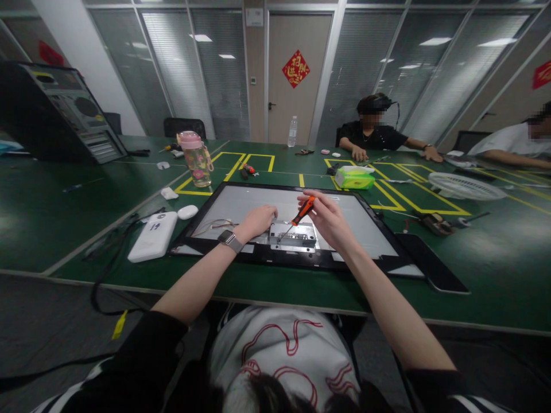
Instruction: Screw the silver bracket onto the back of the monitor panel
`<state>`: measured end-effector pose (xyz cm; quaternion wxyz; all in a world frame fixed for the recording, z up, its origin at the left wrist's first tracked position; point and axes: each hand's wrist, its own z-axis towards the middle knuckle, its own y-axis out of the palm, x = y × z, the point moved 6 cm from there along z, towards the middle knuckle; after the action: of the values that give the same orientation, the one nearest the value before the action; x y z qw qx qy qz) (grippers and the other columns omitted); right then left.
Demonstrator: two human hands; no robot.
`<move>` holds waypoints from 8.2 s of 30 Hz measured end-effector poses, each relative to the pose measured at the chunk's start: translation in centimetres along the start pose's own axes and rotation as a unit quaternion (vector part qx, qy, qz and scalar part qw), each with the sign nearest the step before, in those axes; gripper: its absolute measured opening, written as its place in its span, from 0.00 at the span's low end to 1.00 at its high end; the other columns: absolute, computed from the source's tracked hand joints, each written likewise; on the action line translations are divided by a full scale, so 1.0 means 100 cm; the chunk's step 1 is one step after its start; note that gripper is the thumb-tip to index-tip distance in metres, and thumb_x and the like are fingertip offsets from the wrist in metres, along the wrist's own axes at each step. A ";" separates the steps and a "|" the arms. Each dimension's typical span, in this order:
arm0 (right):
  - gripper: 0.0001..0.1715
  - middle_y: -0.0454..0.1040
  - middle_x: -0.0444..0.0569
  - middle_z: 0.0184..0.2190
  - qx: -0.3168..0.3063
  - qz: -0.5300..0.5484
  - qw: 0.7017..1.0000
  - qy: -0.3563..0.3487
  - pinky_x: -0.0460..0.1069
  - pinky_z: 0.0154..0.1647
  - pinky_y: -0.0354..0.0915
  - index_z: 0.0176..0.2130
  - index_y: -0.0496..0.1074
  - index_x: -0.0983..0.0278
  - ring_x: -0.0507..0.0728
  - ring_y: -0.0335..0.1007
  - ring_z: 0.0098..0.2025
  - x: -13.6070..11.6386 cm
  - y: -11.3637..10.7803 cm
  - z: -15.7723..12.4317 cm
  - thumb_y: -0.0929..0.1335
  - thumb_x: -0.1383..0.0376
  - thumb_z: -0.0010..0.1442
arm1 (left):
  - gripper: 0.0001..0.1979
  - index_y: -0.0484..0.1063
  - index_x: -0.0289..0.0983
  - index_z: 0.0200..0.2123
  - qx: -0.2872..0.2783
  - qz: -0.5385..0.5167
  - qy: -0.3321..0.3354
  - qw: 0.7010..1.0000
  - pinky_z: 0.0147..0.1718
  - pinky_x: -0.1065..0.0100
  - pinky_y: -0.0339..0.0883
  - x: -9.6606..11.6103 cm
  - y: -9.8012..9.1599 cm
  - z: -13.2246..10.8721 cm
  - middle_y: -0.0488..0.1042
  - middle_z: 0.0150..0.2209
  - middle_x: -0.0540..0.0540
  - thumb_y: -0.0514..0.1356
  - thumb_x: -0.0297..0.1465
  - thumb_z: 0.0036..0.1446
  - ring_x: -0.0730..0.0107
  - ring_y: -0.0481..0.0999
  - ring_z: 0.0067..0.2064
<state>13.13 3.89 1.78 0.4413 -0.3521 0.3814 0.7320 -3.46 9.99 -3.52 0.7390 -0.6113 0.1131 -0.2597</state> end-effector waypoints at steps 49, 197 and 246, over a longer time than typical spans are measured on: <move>0.16 0.76 0.49 0.40 0.092 -0.226 0.964 -0.107 0.54 0.47 0.71 0.48 0.72 0.60 0.55 0.76 0.41 -0.009 -0.004 -0.005 0.68 0.60 0.60 | 0.16 0.73 0.37 0.46 -0.007 0.013 0.002 1.000 0.43 0.65 0.68 0.001 0.000 0.000 0.76 0.44 0.40 0.48 0.25 0.63 0.61 0.76 0.43; 0.16 0.70 0.41 0.27 0.358 -0.038 0.932 -0.048 0.47 0.24 0.76 0.33 0.71 0.64 0.50 0.71 0.28 -0.004 -0.064 -0.003 0.72 0.55 0.52 | 0.07 0.77 0.35 0.28 -0.039 -0.043 0.237 0.970 0.35 0.71 0.62 0.055 -0.036 -0.051 0.73 0.32 0.48 0.60 0.21 0.55 0.71 0.72 0.34; 0.09 0.73 0.42 0.18 0.272 -0.094 0.952 0.099 0.51 0.32 0.77 0.36 0.70 0.68 0.54 0.78 0.24 0.014 -0.068 0.003 0.71 0.66 0.54 | 0.07 0.81 0.36 0.29 -0.081 -0.167 0.180 0.966 0.30 0.76 0.63 0.039 -0.033 -0.039 0.77 0.27 0.49 0.63 0.22 0.51 0.76 0.73 0.27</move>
<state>18.80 6.81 -0.97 0.5473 -0.3238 0.5733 0.5167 -2.89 4.32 -0.59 0.6005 -0.6226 0.1613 -0.4751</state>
